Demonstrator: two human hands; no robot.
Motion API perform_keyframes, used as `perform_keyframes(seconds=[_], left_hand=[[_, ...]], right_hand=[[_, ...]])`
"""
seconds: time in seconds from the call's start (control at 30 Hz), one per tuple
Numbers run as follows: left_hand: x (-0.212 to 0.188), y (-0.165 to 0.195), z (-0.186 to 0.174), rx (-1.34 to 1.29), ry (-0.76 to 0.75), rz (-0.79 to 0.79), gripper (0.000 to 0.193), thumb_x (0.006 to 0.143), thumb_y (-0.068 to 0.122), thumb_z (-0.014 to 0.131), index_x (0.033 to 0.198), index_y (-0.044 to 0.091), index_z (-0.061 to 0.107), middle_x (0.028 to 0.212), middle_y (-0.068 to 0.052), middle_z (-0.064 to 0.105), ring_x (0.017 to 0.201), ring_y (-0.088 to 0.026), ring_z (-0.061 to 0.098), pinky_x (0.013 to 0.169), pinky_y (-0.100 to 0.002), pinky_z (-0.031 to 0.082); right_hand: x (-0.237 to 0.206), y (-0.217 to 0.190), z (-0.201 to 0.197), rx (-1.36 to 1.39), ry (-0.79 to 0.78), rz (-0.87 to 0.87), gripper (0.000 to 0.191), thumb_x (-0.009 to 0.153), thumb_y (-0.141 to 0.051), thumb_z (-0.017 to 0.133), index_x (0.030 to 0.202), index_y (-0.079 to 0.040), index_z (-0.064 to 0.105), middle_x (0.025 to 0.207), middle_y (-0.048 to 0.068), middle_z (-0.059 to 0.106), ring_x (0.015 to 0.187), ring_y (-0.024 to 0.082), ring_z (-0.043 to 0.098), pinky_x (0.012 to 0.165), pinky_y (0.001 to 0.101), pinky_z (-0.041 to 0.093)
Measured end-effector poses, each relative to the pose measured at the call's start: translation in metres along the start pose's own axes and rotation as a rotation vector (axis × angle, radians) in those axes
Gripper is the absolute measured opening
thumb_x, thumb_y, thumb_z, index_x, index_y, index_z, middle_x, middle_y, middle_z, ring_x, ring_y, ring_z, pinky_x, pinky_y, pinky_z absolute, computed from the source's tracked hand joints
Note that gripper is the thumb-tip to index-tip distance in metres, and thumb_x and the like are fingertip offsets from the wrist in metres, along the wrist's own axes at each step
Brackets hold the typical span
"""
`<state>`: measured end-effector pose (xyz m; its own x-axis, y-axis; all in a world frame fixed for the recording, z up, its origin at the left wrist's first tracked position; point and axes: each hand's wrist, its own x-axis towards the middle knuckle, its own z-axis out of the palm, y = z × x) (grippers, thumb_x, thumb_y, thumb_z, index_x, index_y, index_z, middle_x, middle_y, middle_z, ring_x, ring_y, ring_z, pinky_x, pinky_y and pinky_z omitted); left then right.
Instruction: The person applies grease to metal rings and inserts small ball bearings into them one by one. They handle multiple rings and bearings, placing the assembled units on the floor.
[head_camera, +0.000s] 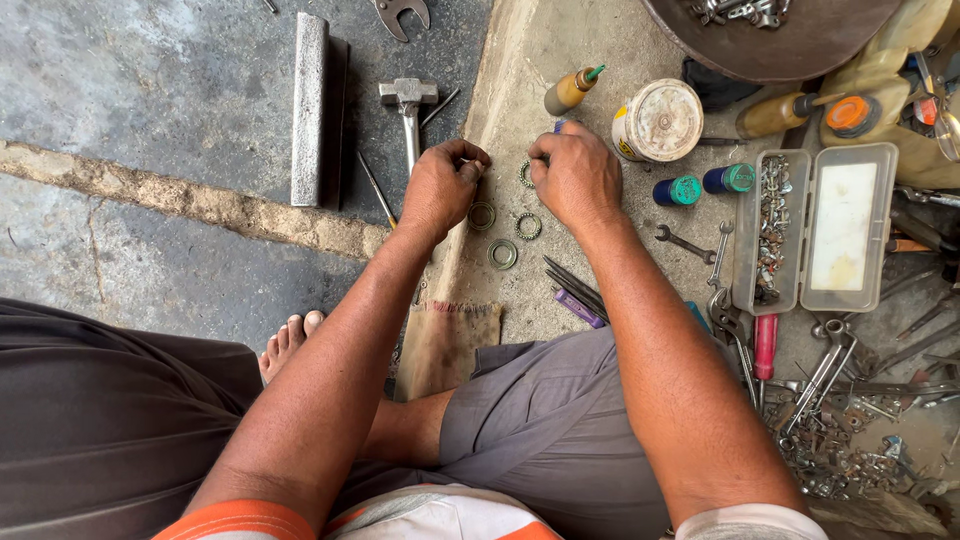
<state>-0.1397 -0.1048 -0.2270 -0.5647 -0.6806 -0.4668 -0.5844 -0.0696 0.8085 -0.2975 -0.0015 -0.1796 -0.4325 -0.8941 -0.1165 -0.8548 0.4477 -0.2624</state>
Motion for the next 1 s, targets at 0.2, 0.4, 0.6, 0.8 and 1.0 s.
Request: perform_keyframes(seconds=[0.2, 0.4, 0.6, 0.8, 1.0], left_hand=[[-0.001, 0.002, 0.002, 0.02, -0.03, -0.051, 0.019, 0.098, 0.016, 0.059, 0.108, 0.017, 0.075, 0.104, -0.006, 0.076, 0.09, -0.015, 0.074, 0.084, -0.035, 0.061], [-0.001, 0.001, 0.002, 0.031, -0.026, -0.035, 0.018, 0.098, 0.016, 0.06, 0.107, 0.018, 0.075, 0.104, -0.005, 0.076, 0.092, -0.015, 0.074, 0.087, -0.035, 0.06], [-0.001, 0.001, 0.002, 0.038, -0.014, 0.007, 0.018, 0.097, 0.016, 0.06, 0.107, 0.017, 0.075, 0.105, -0.006, 0.076, 0.093, -0.016, 0.074, 0.088, -0.035, 0.06], [-0.001, 0.002, 0.002, 0.048, -0.028, -0.013, 0.021, 0.096, 0.015, 0.059, 0.108, 0.019, 0.076, 0.107, -0.007, 0.076, 0.095, -0.017, 0.074, 0.089, -0.036, 0.059], [0.0, 0.001, 0.003, 0.059, -0.024, 0.005, 0.02, 0.096, 0.016, 0.061, 0.108, 0.018, 0.076, 0.106, -0.007, 0.077, 0.094, -0.017, 0.074, 0.089, -0.036, 0.059]], right_hand=[[0.003, 0.001, 0.008, -0.041, -0.002, 0.011, 0.01, 0.089, -0.02, 0.079, 0.09, -0.011, 0.075, 0.095, 0.011, 0.065, 0.092, 0.031, 0.067, 0.078, 0.0473, 0.054], [0.005, 0.002, 0.012, -0.043, -0.025, 0.024, 0.009, 0.091, -0.017, 0.073, 0.09, -0.009, 0.07, 0.094, 0.011, 0.065, 0.092, 0.03, 0.067, 0.078, 0.0472, 0.053], [0.004, 0.009, 0.016, -0.007, 0.004, 0.006, 0.008, 0.094, -0.016, 0.072, 0.094, -0.008, 0.07, 0.098, 0.011, 0.066, 0.095, 0.031, 0.067, 0.08, 0.0482, 0.054], [0.005, 0.016, 0.012, 0.031, -0.014, -0.07, 0.007, 0.095, -0.012, 0.07, 0.097, -0.011, 0.076, 0.1, 0.011, 0.068, 0.097, 0.033, 0.067, 0.084, 0.0474, 0.054], [0.004, 0.01, 0.008, 0.017, -0.034, -0.013, 0.009, 0.088, -0.016, 0.076, 0.093, -0.009, 0.075, 0.097, 0.012, 0.067, 0.095, 0.034, 0.067, 0.081, 0.0475, 0.053]])
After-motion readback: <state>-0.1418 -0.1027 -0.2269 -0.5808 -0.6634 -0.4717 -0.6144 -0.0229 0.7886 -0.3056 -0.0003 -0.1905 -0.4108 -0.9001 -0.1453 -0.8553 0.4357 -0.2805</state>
